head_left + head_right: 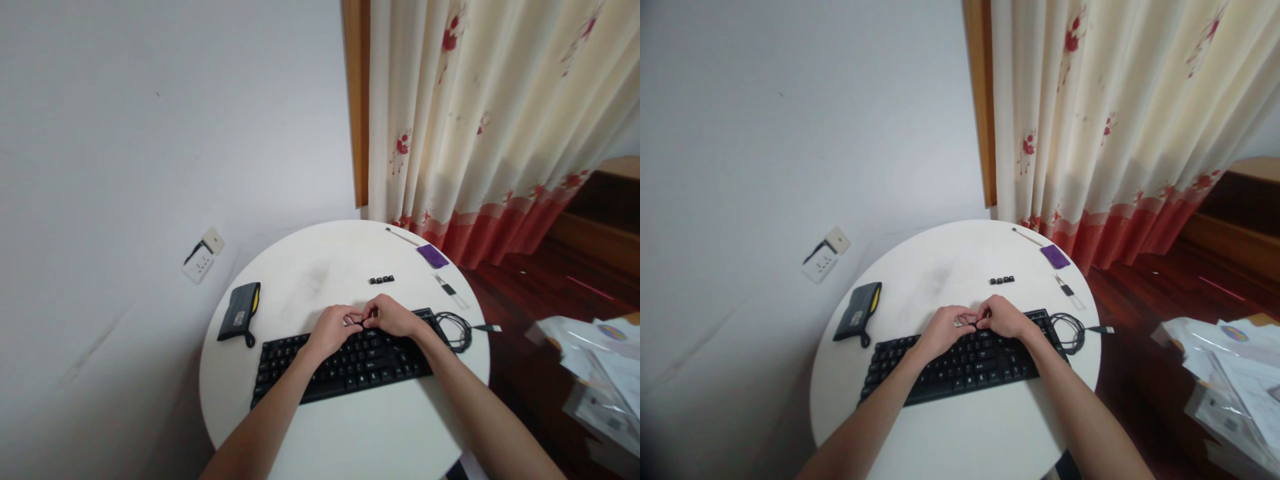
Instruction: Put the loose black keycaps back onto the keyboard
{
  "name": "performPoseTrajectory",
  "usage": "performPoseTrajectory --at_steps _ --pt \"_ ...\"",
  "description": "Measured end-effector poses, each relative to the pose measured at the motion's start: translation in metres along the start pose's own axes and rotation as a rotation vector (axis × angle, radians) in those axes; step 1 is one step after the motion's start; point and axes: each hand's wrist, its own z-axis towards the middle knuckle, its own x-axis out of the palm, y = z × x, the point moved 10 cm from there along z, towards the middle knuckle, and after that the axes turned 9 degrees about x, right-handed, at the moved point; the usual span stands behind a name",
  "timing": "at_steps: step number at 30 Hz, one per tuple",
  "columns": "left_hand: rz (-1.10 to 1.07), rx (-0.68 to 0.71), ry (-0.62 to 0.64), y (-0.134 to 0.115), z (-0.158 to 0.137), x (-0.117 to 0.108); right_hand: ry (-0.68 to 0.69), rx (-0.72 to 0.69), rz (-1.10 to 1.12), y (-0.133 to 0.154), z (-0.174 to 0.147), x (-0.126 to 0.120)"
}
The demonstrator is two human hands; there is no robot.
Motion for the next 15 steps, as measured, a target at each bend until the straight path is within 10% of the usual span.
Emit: performPoseTrajectory --at_steps 15 --pt "0.066 0.019 0.021 0.0084 -0.0013 -0.0005 -0.011 -0.045 -0.158 0.0080 -0.0053 -0.0018"
